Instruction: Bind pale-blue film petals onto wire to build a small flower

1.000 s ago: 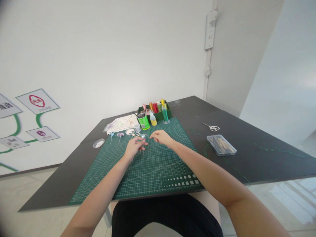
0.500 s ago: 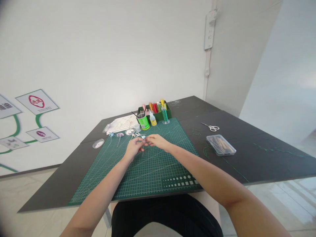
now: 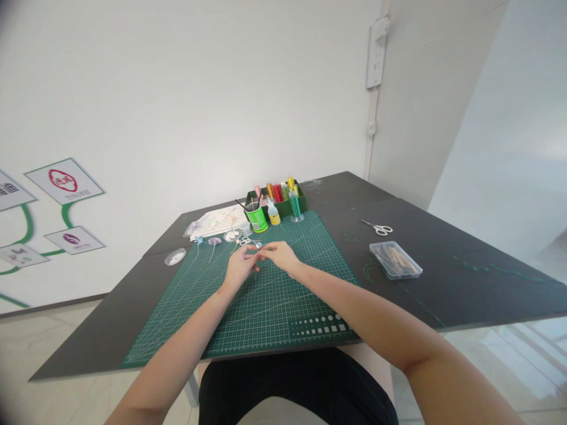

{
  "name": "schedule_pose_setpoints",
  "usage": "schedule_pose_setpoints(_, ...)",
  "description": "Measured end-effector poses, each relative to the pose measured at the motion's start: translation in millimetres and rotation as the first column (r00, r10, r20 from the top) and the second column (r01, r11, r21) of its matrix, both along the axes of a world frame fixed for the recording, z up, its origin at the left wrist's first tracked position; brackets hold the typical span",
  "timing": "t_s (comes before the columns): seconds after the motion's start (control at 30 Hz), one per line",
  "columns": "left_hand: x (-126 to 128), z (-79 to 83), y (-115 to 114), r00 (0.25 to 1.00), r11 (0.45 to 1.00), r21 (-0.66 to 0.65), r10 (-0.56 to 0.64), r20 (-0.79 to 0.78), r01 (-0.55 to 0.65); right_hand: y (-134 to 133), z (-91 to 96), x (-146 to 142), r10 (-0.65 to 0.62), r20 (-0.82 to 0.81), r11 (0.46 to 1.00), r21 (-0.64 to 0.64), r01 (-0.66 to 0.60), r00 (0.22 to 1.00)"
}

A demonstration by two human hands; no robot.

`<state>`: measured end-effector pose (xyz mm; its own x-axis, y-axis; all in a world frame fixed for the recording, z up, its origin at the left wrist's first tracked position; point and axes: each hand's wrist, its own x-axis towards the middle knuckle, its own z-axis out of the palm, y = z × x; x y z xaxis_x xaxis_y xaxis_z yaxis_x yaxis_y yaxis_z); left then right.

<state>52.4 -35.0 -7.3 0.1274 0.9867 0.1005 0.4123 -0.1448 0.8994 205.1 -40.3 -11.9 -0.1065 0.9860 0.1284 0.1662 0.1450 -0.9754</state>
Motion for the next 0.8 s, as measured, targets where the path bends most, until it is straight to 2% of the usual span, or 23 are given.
schedule_pose_setpoints(0.23, 0.5, 4.9, -5.7, 0.999, 0.997, 0.071, 0.006, -0.054, -0.003, -1.4, 4.1, 3.0, 0.026, -0.161, 0.993, -0.111, -0.044, 0.987)
schedule_pose_setpoints(0.4, -0.3, 6.4, -8.3, 0.979, 0.987, 0.098, -0.105, -0.174, 0.123, -0.2, 5.9, 1.5, -0.093, -0.231, 0.989, -0.137, 0.063, 0.968)
schedule_pose_setpoints(0.53, 0.5, 4.5, -8.5, 0.959, 0.973, 0.055, -0.212, -0.189, 0.226, 3.5, 8.1, 5.0, -0.187, -0.312, 0.981, -0.113, 0.159, 0.931)
schedule_pose_setpoints(0.7, 2.8, 4.6, -9.7, 0.947, 0.961, -0.009, -0.275, -0.164, 0.277, 10.5, 9.9, 17.1, -0.191, -0.468, 0.98, -0.139, 0.142, 0.863)
schedule_pose_setpoints(0.8, 2.5, 5.1, -10.5, 0.938, 0.955, -0.033, -0.297, -0.178, 0.296, 13.5, 12.4, 24.2, -0.197, -0.53, 0.98, -0.113, 0.161, 0.825)
